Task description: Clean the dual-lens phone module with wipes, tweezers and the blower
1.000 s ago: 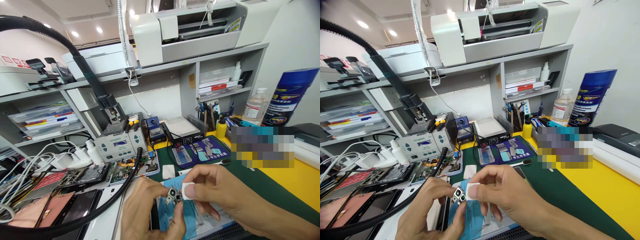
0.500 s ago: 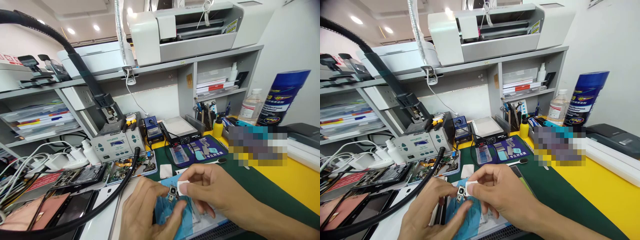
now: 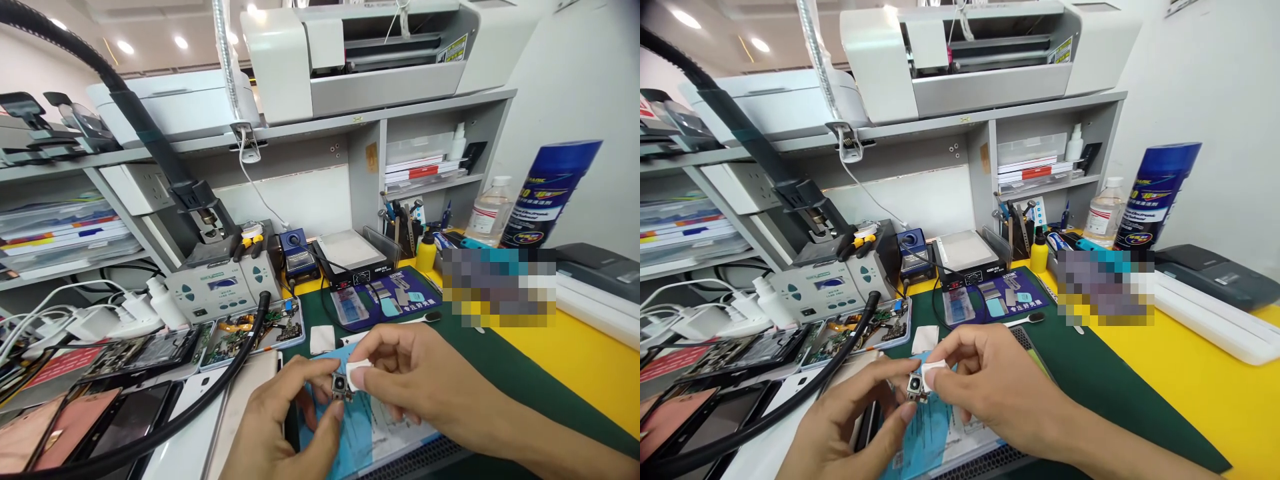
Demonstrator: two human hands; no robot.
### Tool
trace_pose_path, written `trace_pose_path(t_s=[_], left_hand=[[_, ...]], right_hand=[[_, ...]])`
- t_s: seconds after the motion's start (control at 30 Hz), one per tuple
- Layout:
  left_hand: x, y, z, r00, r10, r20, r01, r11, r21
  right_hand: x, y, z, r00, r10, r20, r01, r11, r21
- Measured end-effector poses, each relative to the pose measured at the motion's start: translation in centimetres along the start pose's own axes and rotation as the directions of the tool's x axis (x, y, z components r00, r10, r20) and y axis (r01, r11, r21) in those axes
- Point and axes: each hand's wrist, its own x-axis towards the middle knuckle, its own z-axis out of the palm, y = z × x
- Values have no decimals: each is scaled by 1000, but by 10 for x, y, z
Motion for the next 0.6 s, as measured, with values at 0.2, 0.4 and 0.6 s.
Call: trace_pose_path(t_s=[0.2, 0.4, 0.6], left_hand=[[3, 8, 3, 973, -231, 25, 231, 951, -205], [3, 11, 4, 931, -364, 29, 359, 898, -255], [0, 1, 0, 934, -348, 78, 356, 910, -211]], right_hand=[[-2, 0, -1, 999, -30, -20, 28, 998, -61], [-4, 10, 5, 947, -300, -119, 244, 906, -345], [-4, 17, 7, 754, -656, -16, 572, 669, -474]])
